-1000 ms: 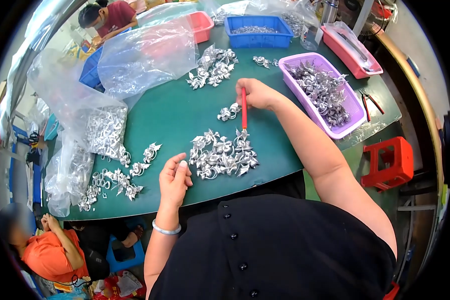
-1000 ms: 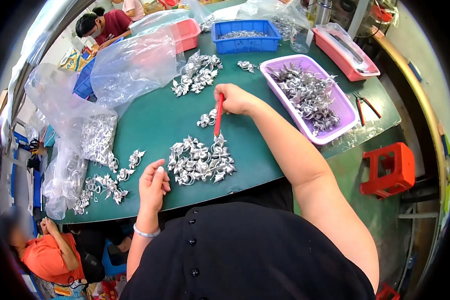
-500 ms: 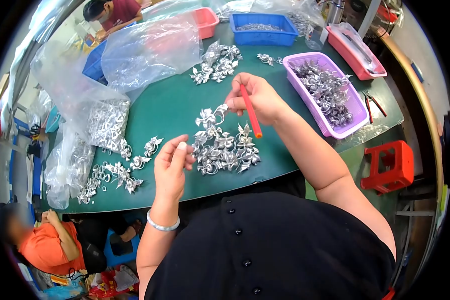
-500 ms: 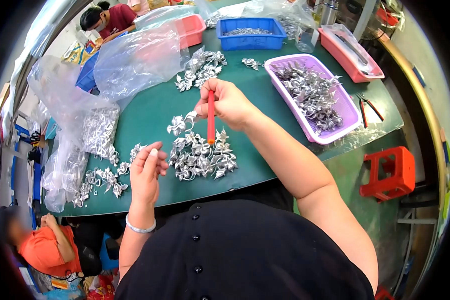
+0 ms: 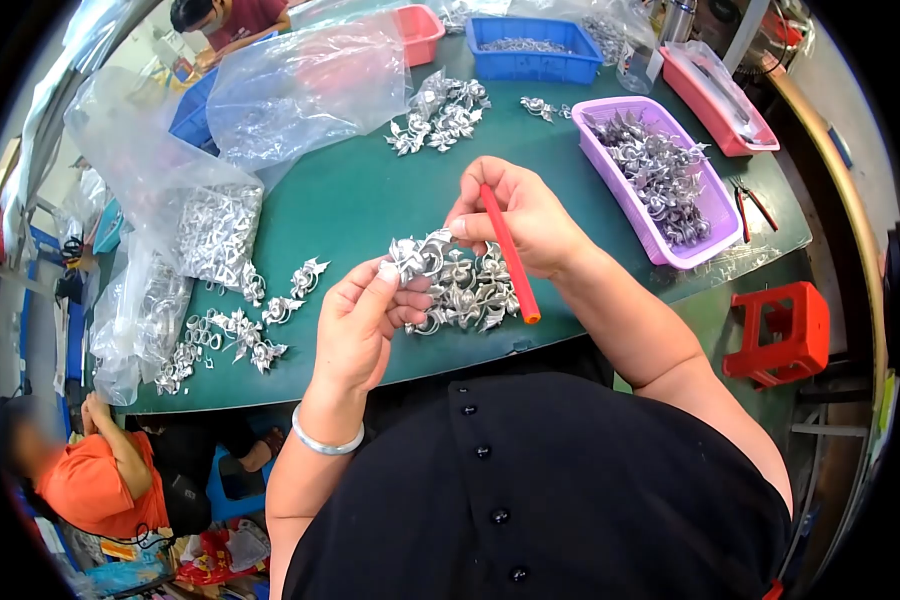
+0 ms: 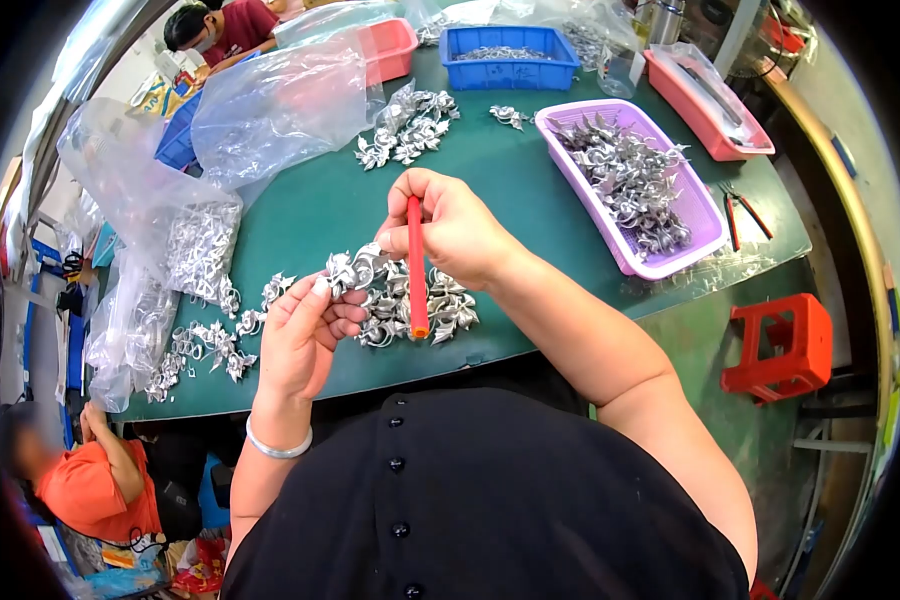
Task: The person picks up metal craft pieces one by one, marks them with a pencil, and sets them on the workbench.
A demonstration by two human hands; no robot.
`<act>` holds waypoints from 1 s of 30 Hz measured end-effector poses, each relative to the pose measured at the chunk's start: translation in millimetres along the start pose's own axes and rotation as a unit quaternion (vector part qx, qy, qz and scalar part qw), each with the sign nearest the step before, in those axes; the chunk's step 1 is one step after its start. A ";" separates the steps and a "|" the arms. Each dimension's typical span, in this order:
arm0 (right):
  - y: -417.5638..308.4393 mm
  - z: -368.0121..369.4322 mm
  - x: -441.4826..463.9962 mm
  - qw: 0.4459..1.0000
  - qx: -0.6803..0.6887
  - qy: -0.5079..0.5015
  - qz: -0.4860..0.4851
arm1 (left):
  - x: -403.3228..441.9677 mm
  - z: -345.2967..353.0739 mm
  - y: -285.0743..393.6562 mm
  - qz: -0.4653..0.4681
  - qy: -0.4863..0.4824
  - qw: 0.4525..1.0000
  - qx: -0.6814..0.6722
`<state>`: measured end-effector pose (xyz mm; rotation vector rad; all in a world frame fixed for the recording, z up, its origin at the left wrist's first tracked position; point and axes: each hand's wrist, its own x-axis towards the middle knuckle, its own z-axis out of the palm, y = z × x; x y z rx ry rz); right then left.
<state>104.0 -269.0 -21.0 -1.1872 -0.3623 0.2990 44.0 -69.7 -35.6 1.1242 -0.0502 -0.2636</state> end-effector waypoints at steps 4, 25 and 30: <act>2.5 0.5 -0.6 1.000 -0.005 -0.007 -0.016 | -1.0 -0.2 0.7 -0.004 -0.004 1.000 -0.014; 0.6 7.5 2.6 0.997 -0.079 -0.012 -0.019 | 4.4 -16.1 3.1 -0.094 -0.038 0.988 -0.117; 3.7 7.6 6.5 0.996 -0.089 -0.008 -0.019 | 6.6 -22.3 1.7 -0.113 -0.037 0.983 -0.141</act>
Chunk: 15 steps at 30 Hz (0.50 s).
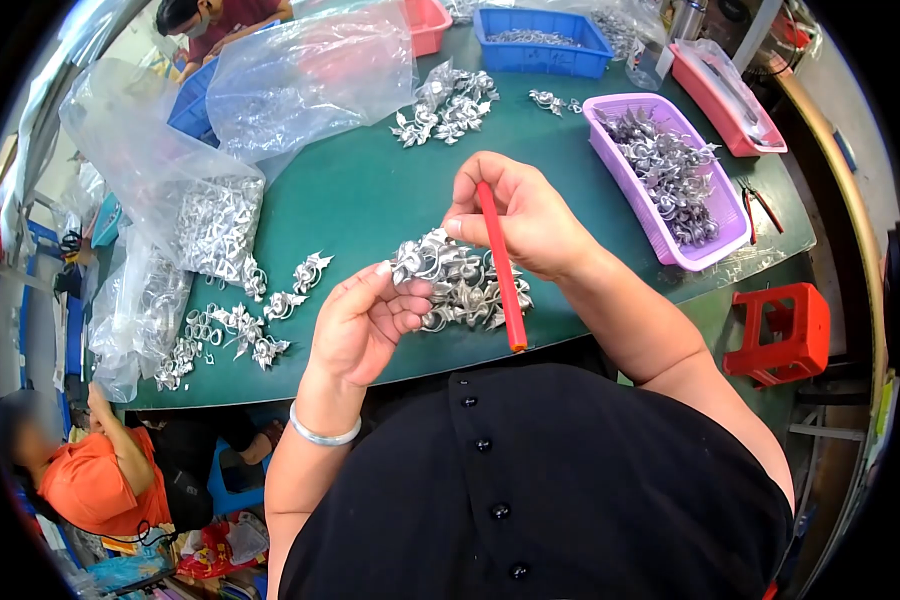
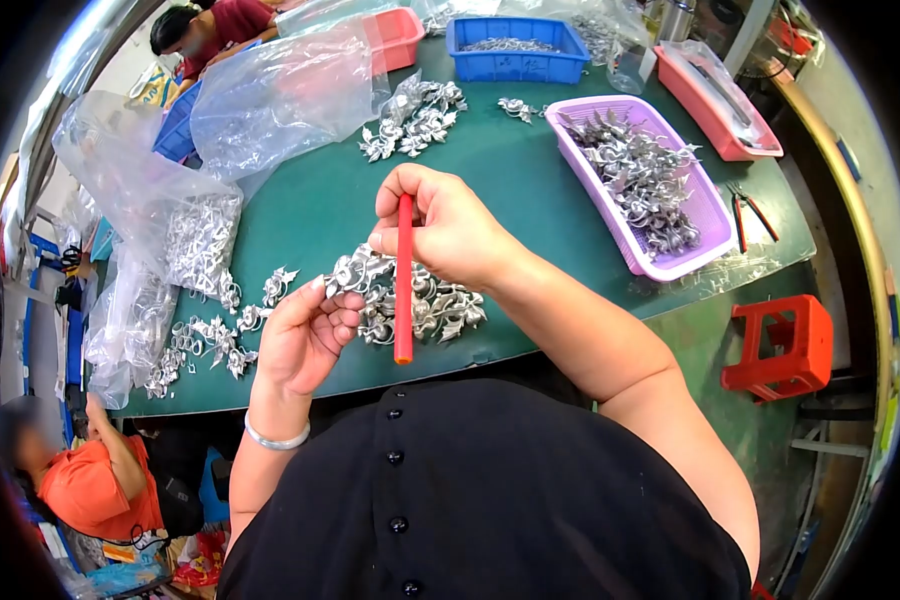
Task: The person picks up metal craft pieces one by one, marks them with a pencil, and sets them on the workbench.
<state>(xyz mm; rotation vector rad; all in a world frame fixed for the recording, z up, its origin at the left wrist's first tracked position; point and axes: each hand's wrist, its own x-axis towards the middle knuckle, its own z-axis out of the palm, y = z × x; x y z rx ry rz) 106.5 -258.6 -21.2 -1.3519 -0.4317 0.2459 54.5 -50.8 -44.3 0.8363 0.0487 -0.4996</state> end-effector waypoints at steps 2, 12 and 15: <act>0.8 2.7 1.8 1.000 0.004 0.015 -0.007 | 0.7 -2.1 0.8 -0.013 0.001 1.000 -0.014; -1.1 6.0 5.6 0.999 0.031 0.014 0.013 | 4.1 -9.3 0.7 -0.047 -0.004 0.996 -0.071; -0.8 4.4 5.9 0.999 0.036 0.007 0.019 | 4.8 -9.5 0.3 -0.049 -0.008 0.996 -0.075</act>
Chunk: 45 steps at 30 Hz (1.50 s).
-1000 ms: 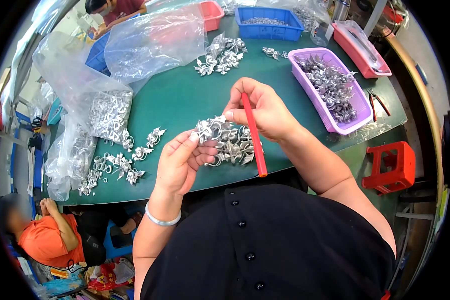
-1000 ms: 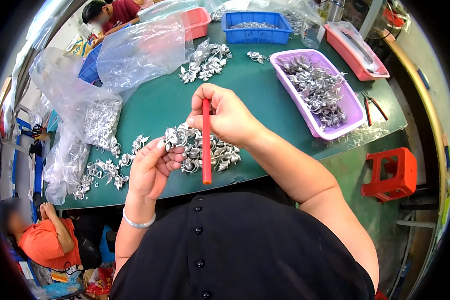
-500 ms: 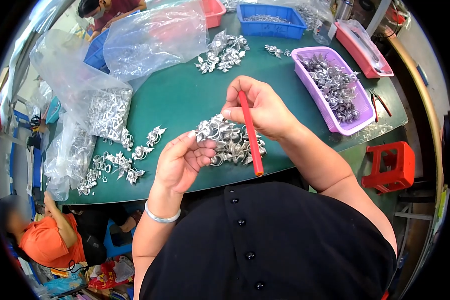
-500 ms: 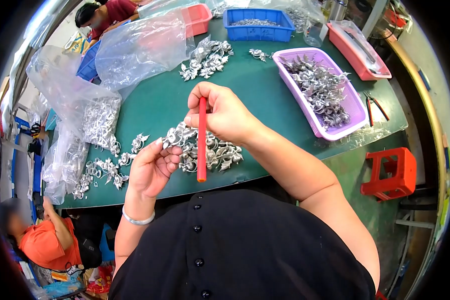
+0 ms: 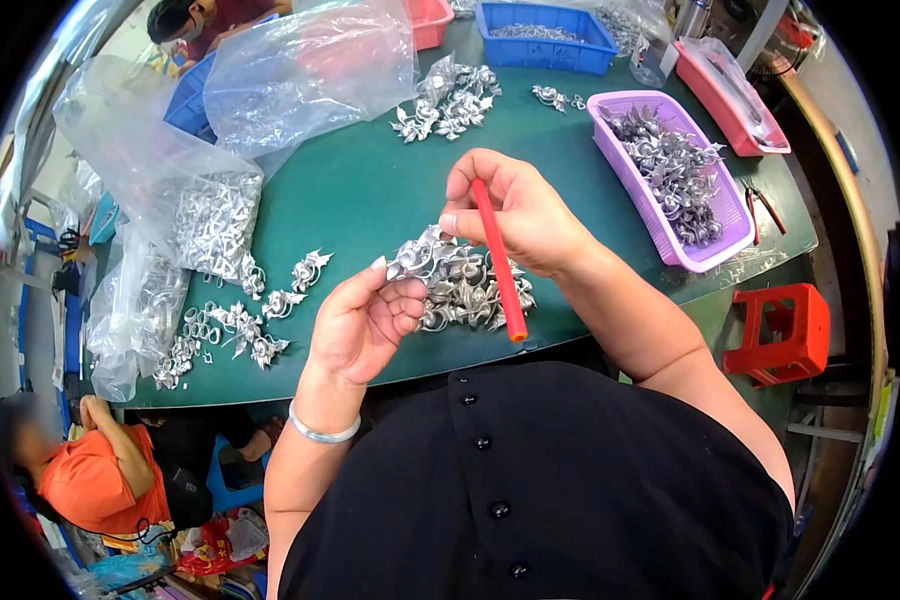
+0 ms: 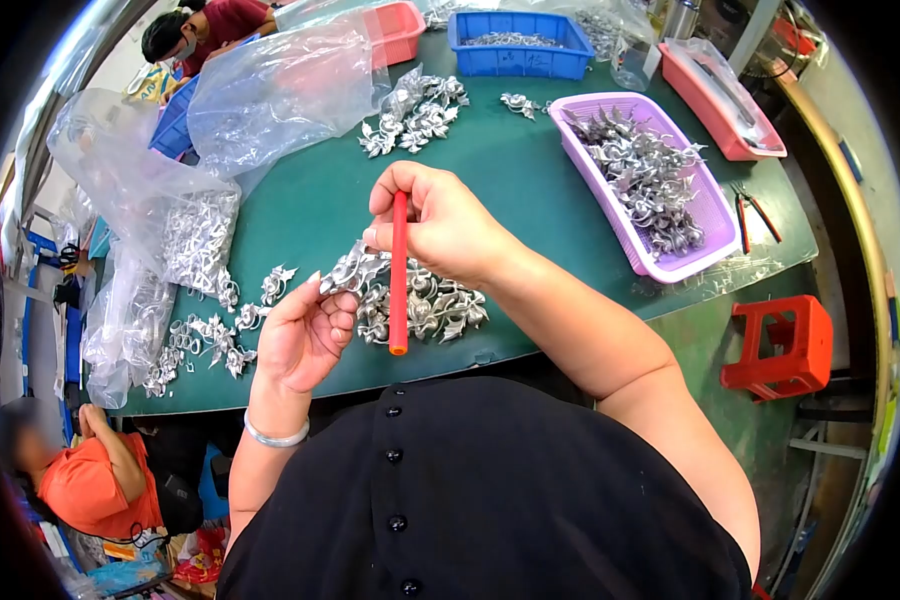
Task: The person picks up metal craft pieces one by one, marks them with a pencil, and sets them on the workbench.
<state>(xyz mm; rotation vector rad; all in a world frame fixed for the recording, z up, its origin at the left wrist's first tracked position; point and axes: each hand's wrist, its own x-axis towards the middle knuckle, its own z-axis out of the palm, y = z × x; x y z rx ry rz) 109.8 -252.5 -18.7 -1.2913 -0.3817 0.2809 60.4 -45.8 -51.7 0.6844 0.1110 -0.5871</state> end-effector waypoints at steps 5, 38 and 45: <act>6.2 -5.7 0.9 0.999 0.005 -0.019 -0.025 | 0.6 1.4 -1.9 0.064 -0.012 0.996 0.060; 13.1 -11.5 -7.7 0.998 0.000 -0.023 -0.067 | -4.7 12.1 -20.8 0.292 0.060 0.918 0.264; 17.6 -18.2 -8.4 0.997 0.032 -0.060 -0.046 | -2.1 6.1 -15.3 0.497 0.035 0.649 0.575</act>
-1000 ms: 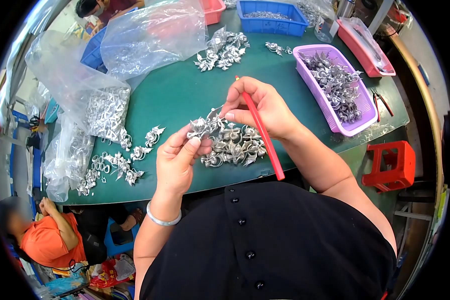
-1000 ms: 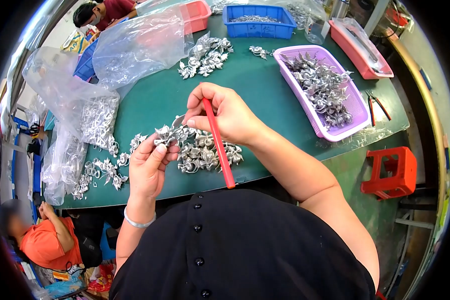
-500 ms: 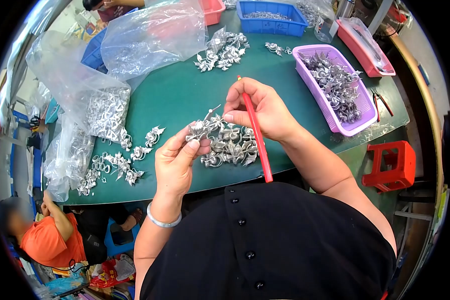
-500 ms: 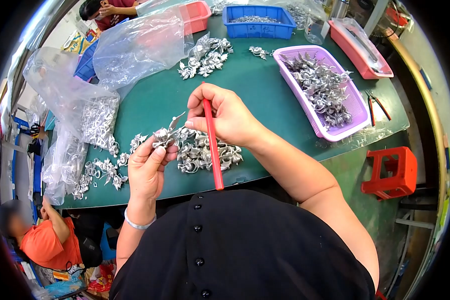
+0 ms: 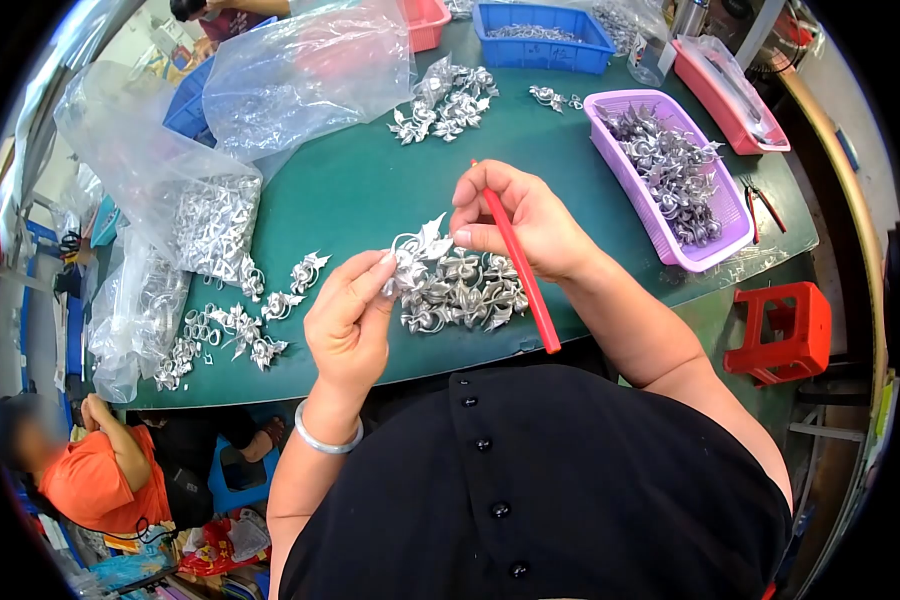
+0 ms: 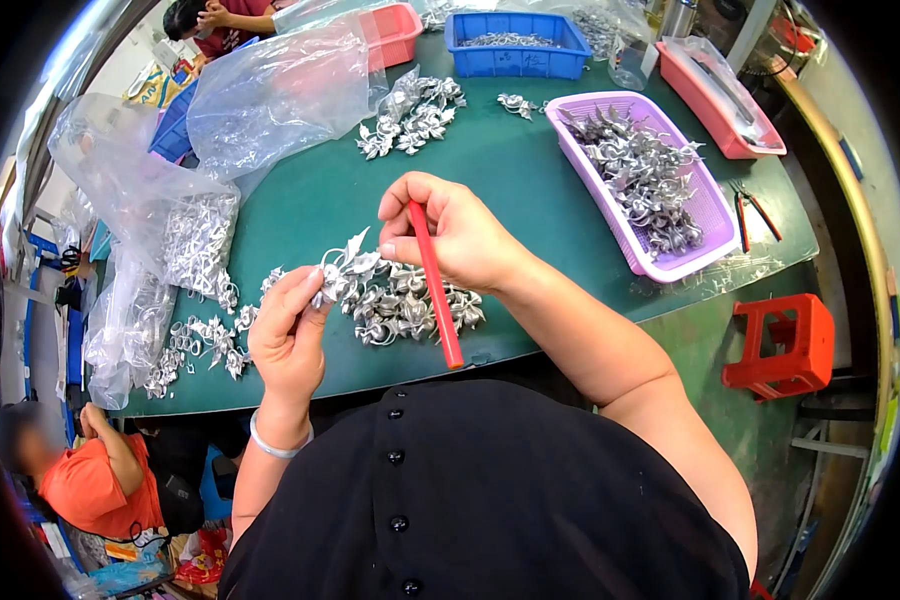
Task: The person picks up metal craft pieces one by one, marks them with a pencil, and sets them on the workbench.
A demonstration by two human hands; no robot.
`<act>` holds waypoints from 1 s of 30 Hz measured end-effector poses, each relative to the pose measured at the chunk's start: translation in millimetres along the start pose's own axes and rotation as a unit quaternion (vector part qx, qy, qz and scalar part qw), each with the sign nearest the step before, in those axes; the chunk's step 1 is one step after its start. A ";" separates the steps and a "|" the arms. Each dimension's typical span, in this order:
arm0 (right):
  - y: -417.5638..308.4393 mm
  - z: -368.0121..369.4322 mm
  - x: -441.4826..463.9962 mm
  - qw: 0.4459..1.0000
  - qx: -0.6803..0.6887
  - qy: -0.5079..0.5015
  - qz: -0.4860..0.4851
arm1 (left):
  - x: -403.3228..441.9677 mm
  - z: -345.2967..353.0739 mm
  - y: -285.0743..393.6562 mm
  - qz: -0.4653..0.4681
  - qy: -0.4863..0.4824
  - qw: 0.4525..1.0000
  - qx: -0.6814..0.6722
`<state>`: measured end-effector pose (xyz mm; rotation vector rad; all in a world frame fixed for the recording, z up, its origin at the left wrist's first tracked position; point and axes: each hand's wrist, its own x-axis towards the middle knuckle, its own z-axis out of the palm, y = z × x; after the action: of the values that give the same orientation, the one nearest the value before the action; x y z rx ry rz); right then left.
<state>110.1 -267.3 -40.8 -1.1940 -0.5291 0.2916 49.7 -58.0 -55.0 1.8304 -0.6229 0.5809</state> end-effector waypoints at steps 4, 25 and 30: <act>0.0 -1.9 -2.5 1.000 -0.003 0.002 0.003 | 1.4 2.9 2.4 0.030 0.020 0.998 0.059; 2.9 -21.2 -2.6 0.994 -0.093 0.052 0.029 | 4.5 17.1 -15.9 0.020 -0.013 0.995 0.094; 10.5 -55.1 31.7 0.967 -0.212 0.112 0.090 | -5.8 28.4 -33.5 -0.050 -0.062 0.986 0.148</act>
<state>166.9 -292.5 -57.9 -1.6727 -0.2904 0.1984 70.2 -74.1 -90.8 2.1779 -0.5435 0.5155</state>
